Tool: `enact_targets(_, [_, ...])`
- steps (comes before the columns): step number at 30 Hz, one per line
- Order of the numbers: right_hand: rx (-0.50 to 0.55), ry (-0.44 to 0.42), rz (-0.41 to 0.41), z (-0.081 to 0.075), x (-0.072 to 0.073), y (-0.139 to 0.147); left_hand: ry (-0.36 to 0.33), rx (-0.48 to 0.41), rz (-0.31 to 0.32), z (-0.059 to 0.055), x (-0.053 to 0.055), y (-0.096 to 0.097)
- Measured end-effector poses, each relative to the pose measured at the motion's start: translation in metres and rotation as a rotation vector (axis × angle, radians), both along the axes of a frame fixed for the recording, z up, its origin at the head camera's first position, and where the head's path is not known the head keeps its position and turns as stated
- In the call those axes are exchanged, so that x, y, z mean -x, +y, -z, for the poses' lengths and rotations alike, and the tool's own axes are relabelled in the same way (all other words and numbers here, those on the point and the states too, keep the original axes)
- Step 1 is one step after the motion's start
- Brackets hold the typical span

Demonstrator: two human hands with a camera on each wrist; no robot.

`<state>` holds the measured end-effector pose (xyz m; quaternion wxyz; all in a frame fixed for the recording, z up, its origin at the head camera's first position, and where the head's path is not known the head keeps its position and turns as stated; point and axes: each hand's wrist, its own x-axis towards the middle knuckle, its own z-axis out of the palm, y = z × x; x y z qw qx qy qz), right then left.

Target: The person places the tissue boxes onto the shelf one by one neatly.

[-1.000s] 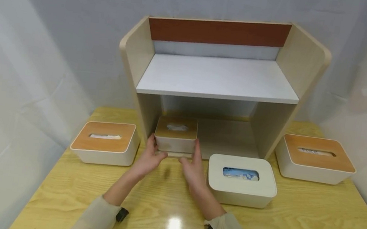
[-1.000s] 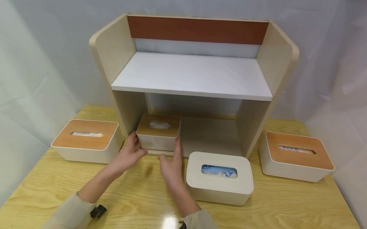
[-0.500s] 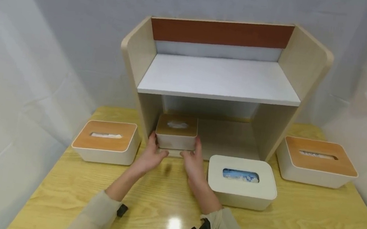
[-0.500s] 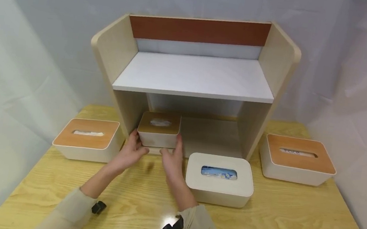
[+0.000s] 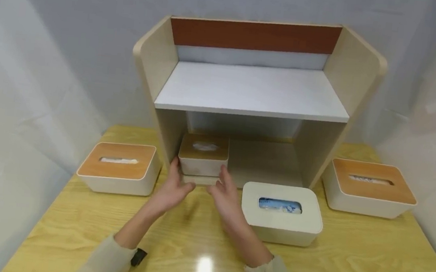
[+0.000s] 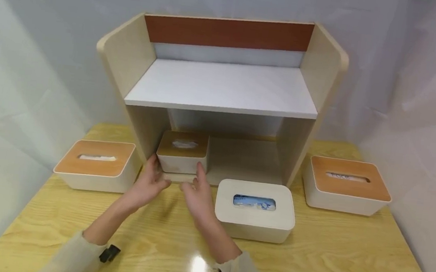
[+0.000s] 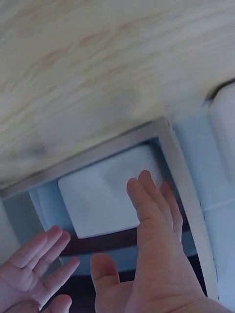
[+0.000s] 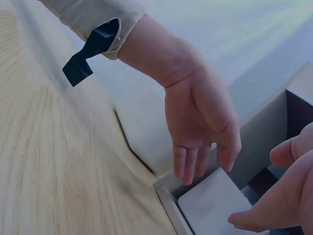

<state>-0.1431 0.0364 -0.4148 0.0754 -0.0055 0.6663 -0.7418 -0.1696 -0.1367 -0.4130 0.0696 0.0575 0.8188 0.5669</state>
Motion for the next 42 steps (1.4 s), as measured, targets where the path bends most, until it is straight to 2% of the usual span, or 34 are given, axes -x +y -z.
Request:
enact_targets(2, [-0.014, 0.014, -0.033, -0.004, -0.004, 0.005, 0.019, 0.021, 0.006, -0.005, -0.006, 0.001])
enact_targets(7, [-0.030, 0.060, -0.098, -0.022, -0.014, 0.021, 0.088, 0.080, 0.008, -0.025, -0.014, 0.003])
enact_targets(13, [-0.093, 0.153, -0.153, -0.037, -0.021, 0.065, 0.090, 0.011, 0.076, -0.040, -0.018, 0.015])
enact_targets(18, [-0.216, 0.302, -0.191, -0.042, -0.021, 0.113, 0.096, -0.066, 0.120, -0.049, -0.021, 0.022])
enact_targets(22, [-0.373, 0.453, -0.279, -0.046, -0.016, 0.155, 0.103, -0.068, 0.149, -0.056, -0.022, 0.028])
enact_targets(26, [-0.537, 0.533, -0.346, -0.056, -0.010, 0.191, 0.124, -0.082, 0.150, -0.062, -0.019, 0.034])
enact_targets(28, [-0.618, 0.521, -0.354, -0.059, -0.011, 0.203, 0.131, -0.083, 0.151, -0.061, -0.019, 0.036])
enact_targets(32, [-0.770, 0.443, -0.379, -0.060, -0.016, 0.221, 0.109, -0.060, 0.162, -0.054, -0.023, 0.040])
enact_targets(35, [-0.841, 0.411, -0.380, -0.058, -0.017, 0.233, 0.104, -0.024, 0.180, -0.047, -0.026, 0.046])
enact_targets(39, [-0.870, 0.390, -0.374, -0.055, -0.015, 0.246, 0.099, 0.055, 0.261, -0.039, -0.032, 0.057])
enact_targets(42, [-0.853, 0.342, -0.414, -0.051, -0.014, 0.253, 0.080, 0.127, 0.321, -0.032, -0.037, 0.063])
